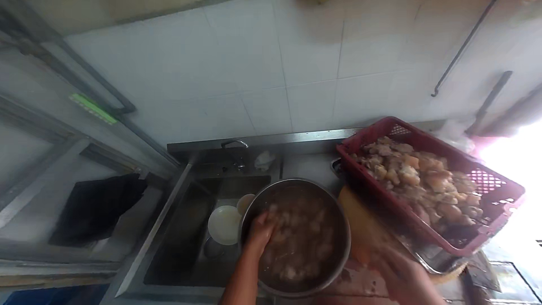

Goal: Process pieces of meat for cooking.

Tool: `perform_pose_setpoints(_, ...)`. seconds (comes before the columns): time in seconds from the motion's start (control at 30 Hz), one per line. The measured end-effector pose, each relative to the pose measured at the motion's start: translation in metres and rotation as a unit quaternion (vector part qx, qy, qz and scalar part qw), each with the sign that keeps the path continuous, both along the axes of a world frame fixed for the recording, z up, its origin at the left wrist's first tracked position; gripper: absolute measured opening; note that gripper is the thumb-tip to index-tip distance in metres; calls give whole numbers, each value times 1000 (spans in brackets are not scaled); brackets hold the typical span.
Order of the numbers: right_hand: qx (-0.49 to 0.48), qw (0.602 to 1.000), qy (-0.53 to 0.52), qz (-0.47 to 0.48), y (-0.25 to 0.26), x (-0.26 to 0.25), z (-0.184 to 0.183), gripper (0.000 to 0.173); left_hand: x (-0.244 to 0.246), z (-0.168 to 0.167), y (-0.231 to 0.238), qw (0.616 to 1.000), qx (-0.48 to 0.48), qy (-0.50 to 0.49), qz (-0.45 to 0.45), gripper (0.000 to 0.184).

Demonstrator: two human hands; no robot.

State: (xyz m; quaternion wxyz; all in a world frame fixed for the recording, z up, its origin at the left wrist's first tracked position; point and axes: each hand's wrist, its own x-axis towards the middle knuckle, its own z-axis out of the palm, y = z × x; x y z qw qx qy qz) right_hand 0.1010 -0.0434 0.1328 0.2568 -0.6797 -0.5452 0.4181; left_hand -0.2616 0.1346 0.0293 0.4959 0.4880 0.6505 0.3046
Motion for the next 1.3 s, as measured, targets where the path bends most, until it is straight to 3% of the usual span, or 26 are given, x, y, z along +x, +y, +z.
perform_pose_setpoints(0.1, -57, 997, 44, 39, -14, -21, -17, 31, 25, 29, -27, 967, -51, -244, 52, 32)
perform_pose_setpoints(0.27, 22, 997, 60, 51, 8, -37, -12, 37, 76, 76, -64, 927, -110, -343, -104, 44)
perform_pose_setpoints(0.33, 27, 995, 69, 68, 16, -39, -2, 41, 96, 90, -75, 937, -100, -271, -198, 57)
perform_pose_setpoints(0.4, 22, 994, 54, 98, 17, -39, 8, 38, 115, 94, -82, 961, -22, -81, -265, 60)
perform_pose_setpoints(0.47, 3, 991, 20, 130, 11, -36, 14, 37, 126, 92, -88, 955, 65, 59, -282, 63)
perform_pose_setpoints(0.53, -3, 986, -30, 166, 3, -35, 17, 44, 132, 91, -93, 950, 116, 95, -275, 67)
perform_pose_setpoints(0.6, -9, 981, -82, 173, -3, -34, 14, 50, 137, 93, -98, 948, 125, 80, -282, 73)
perform_pose_setpoints(0.73, -32, 986, -139, 86, -3, -20, 18, 53, 147, 98, -104, 946, 104, 82, -296, 66)
perform_pose_setpoints(0.9, -40, 978, -154, 132, -8, -18, 23, 50, 159, 105, -116, 943, 98, 79, -307, 66)
perform_pose_setpoints(0.97, -70, 985, -134, 85, -1, 0, 13, 52, 161, 105, -119, 946, 96, 60, -304, 64)
perform_pose_setpoints(1.03, -34, 998, -46, 37, -1, 15, 7, 50, 164, 99, -119, 944, 96, 46, -311, 71)
perform_pose_setpoints(1.17, 11, 987, 156, 36, -12, 8, 0, 55, 180, 93, -123, 901, 116, -31, -418, 114)
perform_pose_setpoints(1.3, 23, 981, 173, -82, -7, 29, 11, 37, 190, 111, -117, 863, 46, -260, -430, 104)
